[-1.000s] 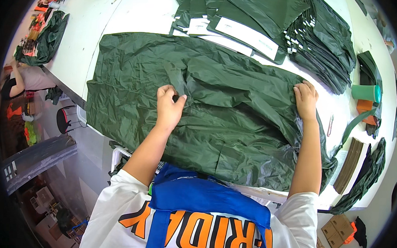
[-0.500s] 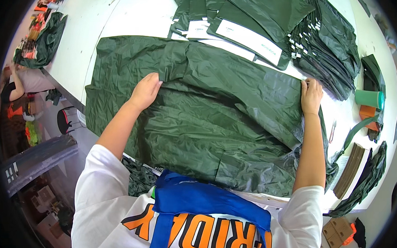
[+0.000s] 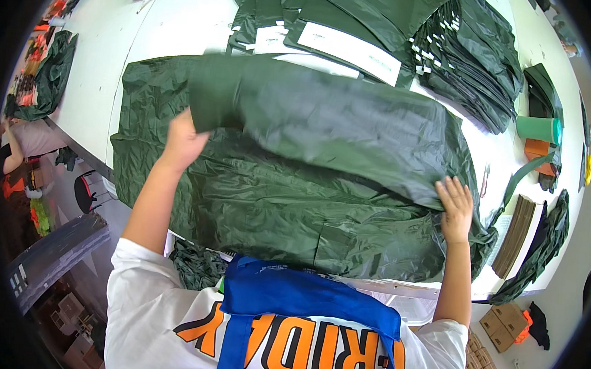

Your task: The person folds a green jacket on a table, trims loose threads with scissors, and places the folded jacket into a black plastic bag. The person then places the bagged jacket on a stack of similar items.

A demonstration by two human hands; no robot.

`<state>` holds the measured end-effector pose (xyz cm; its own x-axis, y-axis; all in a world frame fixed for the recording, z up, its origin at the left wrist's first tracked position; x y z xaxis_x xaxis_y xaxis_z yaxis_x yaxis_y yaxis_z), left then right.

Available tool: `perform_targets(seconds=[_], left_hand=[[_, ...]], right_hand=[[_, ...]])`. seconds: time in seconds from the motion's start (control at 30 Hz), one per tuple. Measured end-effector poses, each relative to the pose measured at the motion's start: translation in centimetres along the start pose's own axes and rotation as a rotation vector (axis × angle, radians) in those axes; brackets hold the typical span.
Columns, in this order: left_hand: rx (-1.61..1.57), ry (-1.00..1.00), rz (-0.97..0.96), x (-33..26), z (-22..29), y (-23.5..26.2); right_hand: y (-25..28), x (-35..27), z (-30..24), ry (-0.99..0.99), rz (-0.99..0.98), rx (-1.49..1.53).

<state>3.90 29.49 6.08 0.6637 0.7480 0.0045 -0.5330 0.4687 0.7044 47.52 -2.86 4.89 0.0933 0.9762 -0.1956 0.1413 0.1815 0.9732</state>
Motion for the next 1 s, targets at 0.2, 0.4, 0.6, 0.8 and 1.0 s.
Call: perform_targets(seconds=[0.2, 0.4, 0.6, 0.8, 1.0], left_hand=[[-0.834, 0.45, -0.09, -1.0, -4.9, -0.2], [-0.257, 0.44, 0.085, 1.9, 2.2, -0.8], [0.268, 0.355, -0.005, 9.9, -7.3, -3.2], [0.559, 0.209, -0.214, 11.8, -6.7, -2.2], [0.705, -0.025, -0.453, 15.4, -4.2, -1.6]], right_hand=[[2.1, 2.3, 1.0, -0.104, -0.054, 0.312], [0.3, 12.1, -2.7, -0.138, 0.169, -0.159], [-3.1, 14.5, -1.5, -0.154, 0.11, -0.186], [0.2, 16.0, 1.8, -0.065, 0.059, 0.059], [4.9, 16.3, 3.3, -0.027, 0.071, 0.102]])
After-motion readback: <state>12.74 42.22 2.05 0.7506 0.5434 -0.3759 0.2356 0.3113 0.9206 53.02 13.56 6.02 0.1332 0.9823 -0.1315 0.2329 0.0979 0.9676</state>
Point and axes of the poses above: each hand's wrist, its own x-axis towards the middle knuckle, its own y-axis out of the back of the hand, z = x × y, the point moved 6 cm from there along x, towards the middle knuckle, and after that the axes turned 6 degrees about -z, right-handed, at the moved point
